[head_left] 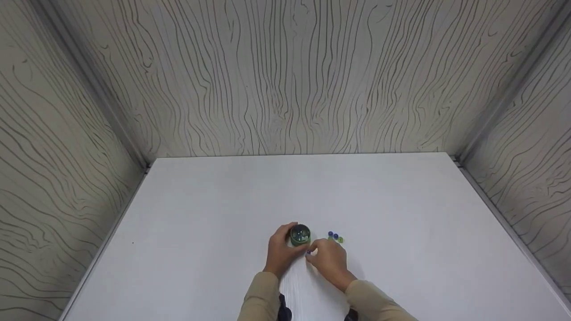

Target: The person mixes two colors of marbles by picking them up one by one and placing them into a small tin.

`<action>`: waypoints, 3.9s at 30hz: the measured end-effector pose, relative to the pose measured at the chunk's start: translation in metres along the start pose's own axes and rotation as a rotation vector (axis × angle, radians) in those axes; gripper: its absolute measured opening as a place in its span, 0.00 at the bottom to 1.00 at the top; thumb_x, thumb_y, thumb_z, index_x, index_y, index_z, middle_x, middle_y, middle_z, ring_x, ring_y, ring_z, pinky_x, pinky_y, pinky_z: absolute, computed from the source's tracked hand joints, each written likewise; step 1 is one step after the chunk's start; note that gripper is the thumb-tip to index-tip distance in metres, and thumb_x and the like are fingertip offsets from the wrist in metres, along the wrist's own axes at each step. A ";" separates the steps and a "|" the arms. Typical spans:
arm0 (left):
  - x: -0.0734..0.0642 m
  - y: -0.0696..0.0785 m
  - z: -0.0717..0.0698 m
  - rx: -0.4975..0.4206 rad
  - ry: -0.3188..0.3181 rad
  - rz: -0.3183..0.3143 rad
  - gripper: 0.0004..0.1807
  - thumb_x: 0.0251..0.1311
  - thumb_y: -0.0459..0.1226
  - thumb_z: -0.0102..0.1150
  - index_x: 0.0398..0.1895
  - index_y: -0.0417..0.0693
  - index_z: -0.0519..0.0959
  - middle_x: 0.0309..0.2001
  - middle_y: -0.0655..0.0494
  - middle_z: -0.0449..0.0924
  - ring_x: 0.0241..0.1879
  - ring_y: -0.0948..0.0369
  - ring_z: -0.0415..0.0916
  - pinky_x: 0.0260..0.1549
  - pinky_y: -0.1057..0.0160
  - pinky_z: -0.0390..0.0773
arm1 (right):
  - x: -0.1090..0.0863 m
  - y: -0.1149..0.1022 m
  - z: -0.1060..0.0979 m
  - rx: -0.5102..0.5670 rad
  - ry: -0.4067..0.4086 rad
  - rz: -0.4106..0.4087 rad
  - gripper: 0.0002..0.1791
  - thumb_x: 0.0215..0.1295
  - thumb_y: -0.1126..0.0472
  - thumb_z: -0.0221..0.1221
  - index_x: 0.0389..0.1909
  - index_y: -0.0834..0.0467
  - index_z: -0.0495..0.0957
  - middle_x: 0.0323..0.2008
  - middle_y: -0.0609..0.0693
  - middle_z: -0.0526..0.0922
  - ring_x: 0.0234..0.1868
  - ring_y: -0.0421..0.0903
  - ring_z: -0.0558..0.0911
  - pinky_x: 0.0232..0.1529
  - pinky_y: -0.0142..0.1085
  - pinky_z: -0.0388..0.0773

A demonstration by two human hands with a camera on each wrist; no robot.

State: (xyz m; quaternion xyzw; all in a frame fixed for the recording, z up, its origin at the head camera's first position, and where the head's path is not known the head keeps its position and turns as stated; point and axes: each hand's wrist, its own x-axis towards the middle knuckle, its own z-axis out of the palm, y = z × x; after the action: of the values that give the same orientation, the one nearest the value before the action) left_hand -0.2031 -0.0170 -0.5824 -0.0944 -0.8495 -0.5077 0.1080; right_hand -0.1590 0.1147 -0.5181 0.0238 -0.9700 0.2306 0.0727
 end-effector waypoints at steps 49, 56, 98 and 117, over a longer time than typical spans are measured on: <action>0.000 -0.003 -0.001 -0.014 -0.011 0.019 0.35 0.43 0.43 0.74 0.59 0.48 0.75 0.55 0.53 0.81 0.58 0.56 0.78 0.64 0.58 0.76 | 0.016 -0.004 -0.010 0.007 0.051 -0.058 0.09 0.45 0.59 0.72 0.27 0.58 0.85 0.29 0.53 0.89 0.24 0.39 0.78 0.22 0.33 0.76; 0.001 -0.005 0.000 0.028 0.008 0.067 0.33 0.44 0.43 0.74 0.57 0.46 0.75 0.54 0.51 0.82 0.57 0.54 0.79 0.62 0.57 0.78 | 0.020 -0.004 -0.009 0.019 0.064 -0.056 0.07 0.45 0.62 0.70 0.27 0.58 0.85 0.29 0.53 0.89 0.25 0.40 0.78 0.24 0.35 0.77; 0.001 -0.001 -0.001 -0.033 -0.016 0.015 0.31 0.47 0.38 0.72 0.58 0.46 0.75 0.55 0.52 0.81 0.59 0.56 0.78 0.65 0.60 0.75 | 0.034 -0.003 -0.003 0.033 0.052 -0.002 0.07 0.45 0.61 0.70 0.27 0.59 0.86 0.32 0.54 0.89 0.33 0.50 0.86 0.29 0.39 0.81; 0.001 -0.005 0.001 -0.033 -0.001 0.034 0.31 0.47 0.41 0.72 0.58 0.46 0.76 0.53 0.53 0.82 0.58 0.57 0.79 0.64 0.59 0.76 | 0.039 -0.001 -0.001 0.057 0.006 0.037 0.08 0.48 0.60 0.71 0.29 0.59 0.85 0.34 0.55 0.88 0.35 0.50 0.85 0.34 0.42 0.82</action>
State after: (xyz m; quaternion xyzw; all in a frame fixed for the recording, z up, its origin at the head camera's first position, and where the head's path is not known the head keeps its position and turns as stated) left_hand -0.2056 -0.0185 -0.5870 -0.1108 -0.8394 -0.5196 0.1144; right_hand -0.1972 0.1137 -0.5111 0.0072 -0.9631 0.2594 0.0708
